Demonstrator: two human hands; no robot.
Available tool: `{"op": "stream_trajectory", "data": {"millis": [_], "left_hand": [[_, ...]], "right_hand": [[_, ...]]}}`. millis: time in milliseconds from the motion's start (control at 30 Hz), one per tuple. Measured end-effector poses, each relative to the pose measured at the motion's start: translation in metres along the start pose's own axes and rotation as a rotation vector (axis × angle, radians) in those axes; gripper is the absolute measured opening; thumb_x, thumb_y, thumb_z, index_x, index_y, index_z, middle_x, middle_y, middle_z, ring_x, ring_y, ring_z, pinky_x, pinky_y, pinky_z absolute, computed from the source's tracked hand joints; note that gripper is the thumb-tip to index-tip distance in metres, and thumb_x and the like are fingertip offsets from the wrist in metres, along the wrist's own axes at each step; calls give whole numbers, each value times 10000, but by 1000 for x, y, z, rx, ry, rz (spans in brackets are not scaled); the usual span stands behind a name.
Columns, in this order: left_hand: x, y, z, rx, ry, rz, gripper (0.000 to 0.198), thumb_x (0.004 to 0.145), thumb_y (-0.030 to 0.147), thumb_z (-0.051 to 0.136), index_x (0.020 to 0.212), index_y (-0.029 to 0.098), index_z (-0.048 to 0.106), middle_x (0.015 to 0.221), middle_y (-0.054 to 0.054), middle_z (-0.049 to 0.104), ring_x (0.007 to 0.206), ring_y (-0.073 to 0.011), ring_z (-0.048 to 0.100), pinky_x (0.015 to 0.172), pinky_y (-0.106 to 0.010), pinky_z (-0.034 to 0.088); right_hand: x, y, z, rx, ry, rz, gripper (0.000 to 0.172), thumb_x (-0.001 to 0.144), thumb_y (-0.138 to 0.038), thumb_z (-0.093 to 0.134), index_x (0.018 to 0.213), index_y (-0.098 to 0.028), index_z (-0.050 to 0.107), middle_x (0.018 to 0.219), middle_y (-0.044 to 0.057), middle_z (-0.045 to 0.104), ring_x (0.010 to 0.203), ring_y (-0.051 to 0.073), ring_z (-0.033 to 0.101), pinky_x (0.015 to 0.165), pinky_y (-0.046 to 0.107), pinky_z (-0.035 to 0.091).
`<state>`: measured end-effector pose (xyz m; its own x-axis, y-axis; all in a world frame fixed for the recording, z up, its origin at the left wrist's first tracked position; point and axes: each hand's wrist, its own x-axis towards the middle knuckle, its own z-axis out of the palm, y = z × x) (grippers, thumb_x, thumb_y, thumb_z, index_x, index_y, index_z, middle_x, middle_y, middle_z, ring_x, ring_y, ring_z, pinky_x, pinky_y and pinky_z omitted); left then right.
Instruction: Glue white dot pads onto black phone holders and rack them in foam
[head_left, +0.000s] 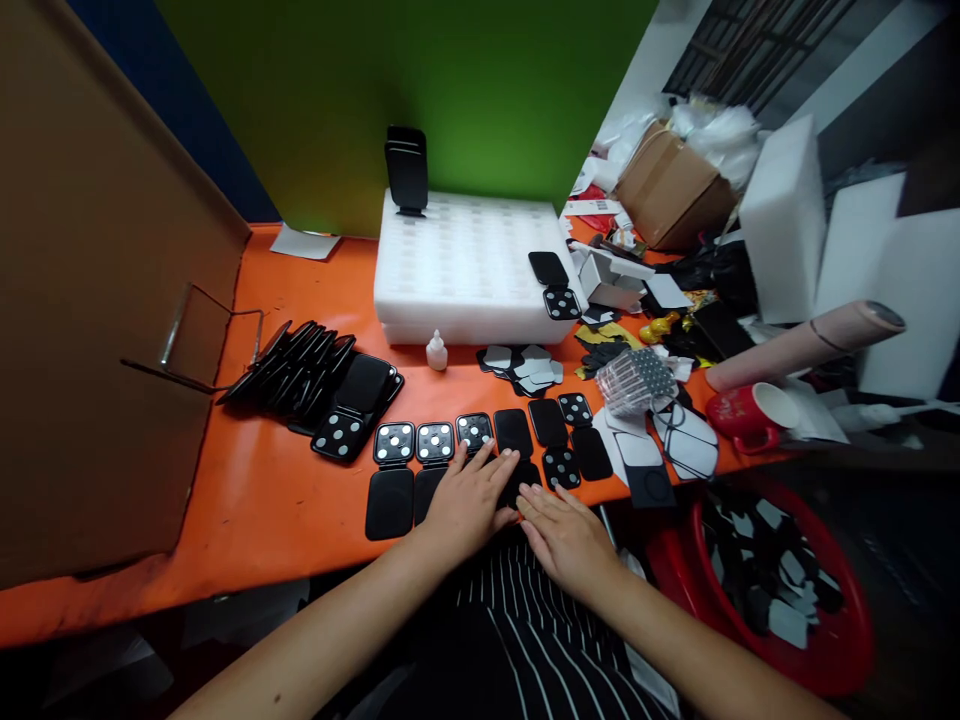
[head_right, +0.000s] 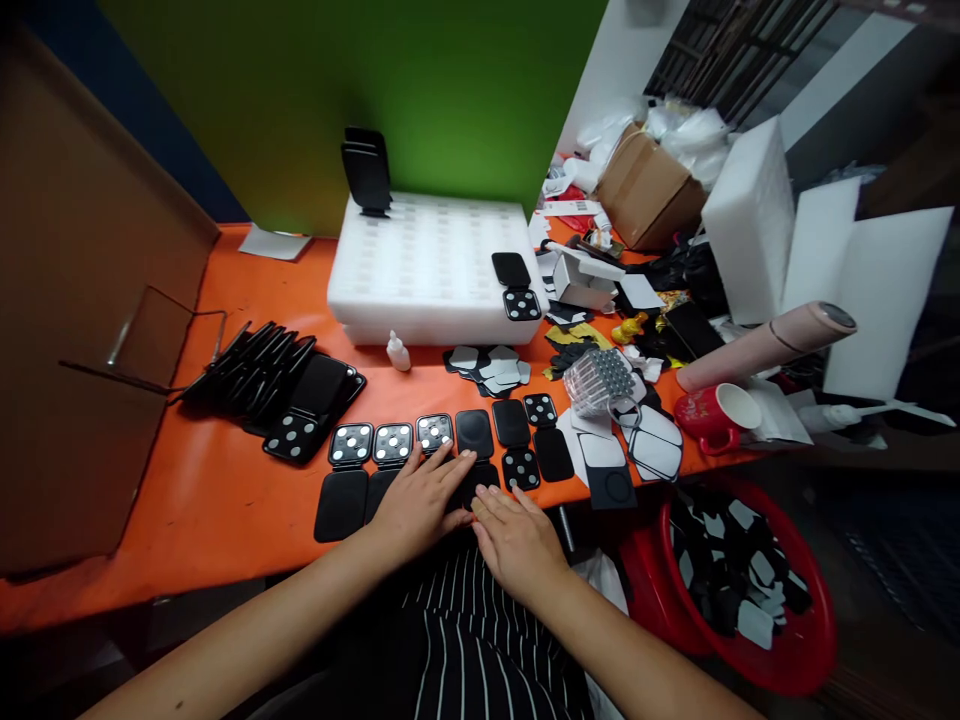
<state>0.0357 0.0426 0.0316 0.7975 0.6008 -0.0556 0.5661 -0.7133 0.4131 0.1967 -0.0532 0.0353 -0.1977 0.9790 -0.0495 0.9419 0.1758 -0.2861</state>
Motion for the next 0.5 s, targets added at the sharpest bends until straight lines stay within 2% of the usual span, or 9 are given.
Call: {"op": "stream_trajectory", "data": {"millis": [167,300,400,500], "left_hand": [[-2,2,-9,78,-44,30,701,754,384,501,1360,199,201,1348,-40,384,1292,-243,212,1059,-482,27],[-1,4,-13,117,-89,48,671,742,304,465,1355,180,221,1357,-38,371,1289,-230,218,1061,-461,47],[0,7,-10,137,-74,35,639,745,298,450,1342,171,259,1349,-49,383,1276,-235,248,1059,-465,57],[2,12,-6,155,-23,5,607,749,270,446,1326,155,297,1326,-63,415,1258,-241,286,1057,-467,80]], "right_hand": [[-4,5,4,23,-39,-25,495,769,-57,384,1224,-229,480,1270,14,487,1165,143,448,1006,366,342],[-4,-5,12,-71,1,-17,441,806,-97,394,1230,-183,479,1290,74,458,1175,200,436,1032,436,275],[-8,-6,12,-64,23,-11,441,796,-95,393,1218,-176,491,1278,74,475,1175,197,435,1028,434,280],[-25,5,7,-9,97,23,473,760,-54,376,1185,-202,521,1230,50,529,1165,186,446,1029,453,271]]}}
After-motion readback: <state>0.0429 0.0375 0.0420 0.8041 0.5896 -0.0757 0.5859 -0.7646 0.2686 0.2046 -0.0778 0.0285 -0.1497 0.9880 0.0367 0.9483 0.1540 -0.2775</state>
